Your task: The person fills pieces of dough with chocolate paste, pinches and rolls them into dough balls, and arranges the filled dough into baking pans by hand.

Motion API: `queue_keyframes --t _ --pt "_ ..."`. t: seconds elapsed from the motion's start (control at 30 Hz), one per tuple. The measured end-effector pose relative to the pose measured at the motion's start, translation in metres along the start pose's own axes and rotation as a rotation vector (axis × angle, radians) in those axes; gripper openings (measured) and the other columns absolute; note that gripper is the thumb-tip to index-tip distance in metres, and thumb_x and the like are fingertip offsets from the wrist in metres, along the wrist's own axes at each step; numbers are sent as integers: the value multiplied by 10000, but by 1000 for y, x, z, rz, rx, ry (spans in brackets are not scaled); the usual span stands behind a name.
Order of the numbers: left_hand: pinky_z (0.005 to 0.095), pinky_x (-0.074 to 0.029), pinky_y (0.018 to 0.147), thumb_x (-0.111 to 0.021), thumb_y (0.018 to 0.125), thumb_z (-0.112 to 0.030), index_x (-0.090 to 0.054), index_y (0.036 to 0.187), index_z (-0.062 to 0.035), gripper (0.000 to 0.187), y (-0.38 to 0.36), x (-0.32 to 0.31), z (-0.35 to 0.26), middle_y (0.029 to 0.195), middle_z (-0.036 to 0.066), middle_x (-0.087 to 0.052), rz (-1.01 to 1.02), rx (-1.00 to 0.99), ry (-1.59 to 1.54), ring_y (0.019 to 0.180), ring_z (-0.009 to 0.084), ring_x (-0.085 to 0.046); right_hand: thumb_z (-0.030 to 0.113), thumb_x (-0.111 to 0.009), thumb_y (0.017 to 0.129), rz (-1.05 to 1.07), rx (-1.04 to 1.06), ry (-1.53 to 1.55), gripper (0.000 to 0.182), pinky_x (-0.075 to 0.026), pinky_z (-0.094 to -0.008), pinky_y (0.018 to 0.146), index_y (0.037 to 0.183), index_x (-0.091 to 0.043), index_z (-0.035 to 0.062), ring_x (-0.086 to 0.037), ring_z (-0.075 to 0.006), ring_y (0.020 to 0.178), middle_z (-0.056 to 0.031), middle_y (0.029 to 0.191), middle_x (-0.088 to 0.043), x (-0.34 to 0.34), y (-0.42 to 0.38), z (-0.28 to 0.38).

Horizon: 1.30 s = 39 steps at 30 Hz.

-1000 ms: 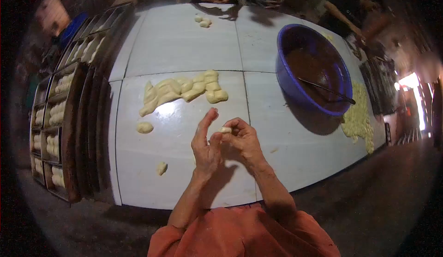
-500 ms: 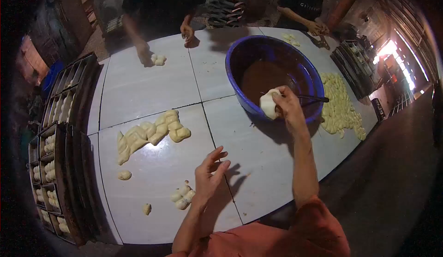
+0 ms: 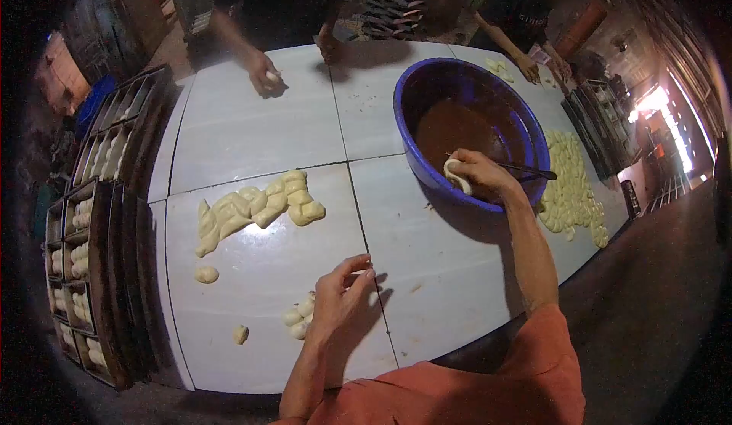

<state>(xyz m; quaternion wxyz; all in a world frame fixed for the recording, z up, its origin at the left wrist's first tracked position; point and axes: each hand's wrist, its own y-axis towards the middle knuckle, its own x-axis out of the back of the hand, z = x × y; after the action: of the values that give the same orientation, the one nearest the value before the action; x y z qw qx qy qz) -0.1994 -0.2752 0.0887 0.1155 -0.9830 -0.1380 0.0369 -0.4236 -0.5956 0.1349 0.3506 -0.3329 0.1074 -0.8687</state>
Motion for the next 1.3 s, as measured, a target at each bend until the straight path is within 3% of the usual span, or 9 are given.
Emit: queue_keyframes --t 0.17,0.33,0.53,0.67,0.87,1.0,1.03,1.2,1.3 --pt "322 -521 923 -607 1002 -240 -569 1329 11 414 23 -16 -8 1268 123 -641 129 -68 -79 1100 205 -647 214 -605 991 -68 341 829 155 -579 -283 595 1051 -550 82 -659 -159 702 -99 886 -661 -41 -46 51" --pt "385 -466 1026 -478 1054 -390 -453 1464 -42 539 33 -36 -21 1446 113 -502 182 -117 -478 1250 198 -549 193 -586 1004 -28 370 1094 158 -604 -313 663 1108 -547 81 -690 -163 795 -95 926 -675 -131 -60 66" --pt "323 -494 986 -554 1034 -318 -628 1233 6 387 4 4 -4 1116 59 -687 -66 -77 -641 1045 143 -642 149 -580 995 163 303 1258 164 -582 -287 780 1135 -544 70 -680 -150 900 -70 1016 -671 -221 -55 61" --pt "255 -547 819 -635 993 -211 -692 1105 23 265 -11 44 13 948 37 -699 -297 -38 -661 839 94 -649 83 -606 937 354 339 1249 231 -575 -324 837 1157 -541 55 -662 -178 984 -86 1078 -661 -251 -60 64" --pt "222 -556 705 -669 968 -172 -703 1161 29 281 -21 66 21 971 60 -710 -506 -55 -589 786 75 -642 44 -778 809 -112 816 197 601 -552 -384 931 1344 -503 44 -596 -257 1179 -146 1335 -520 -301 -68 78" --pt "210 -529 661 -681 953 -151 -697 1180 34 293 -21 62 16 1168 148 -696 -631 -221 -486 817 91 -660 81 -782 825 -214 803 81 443 -560 -347 898 1240 -630 47 -608 -258 1156 -148 1310 -521 -317 -77 81" --pt "253 -555 795 -677 951 -133 -661 1214 63 328 -27 68 12 1220 152 -676 -583 -143 -373 1035 150 -644 55 -744 850 -322 821 63 247 -552 -346 836 1090 -694 26 -628 -232 1060 -113 1175 -604 -322 -79 84" --pt "269 -568 799 -704 935 -154 -675 1200 48 335 -25 71 9 1073 116 -719 -475 -215 -415 930 141 -673 62 -693 888 -420 937 18 93 -496 -339 747 974 -698 26 -605 -183 842 -53 877 -670 -317 -70 92" --pt "272 -581 738 -724 925 -198 -691 1147 40 327 -23 89 -5 968 100 -719 -267 -78 -477 814 130 -678 94 -665 923 -78 527 379 129 -484 -300 770 1001 -686 -5 -605 -171 848 -84 902 -676 -312 -71 89"
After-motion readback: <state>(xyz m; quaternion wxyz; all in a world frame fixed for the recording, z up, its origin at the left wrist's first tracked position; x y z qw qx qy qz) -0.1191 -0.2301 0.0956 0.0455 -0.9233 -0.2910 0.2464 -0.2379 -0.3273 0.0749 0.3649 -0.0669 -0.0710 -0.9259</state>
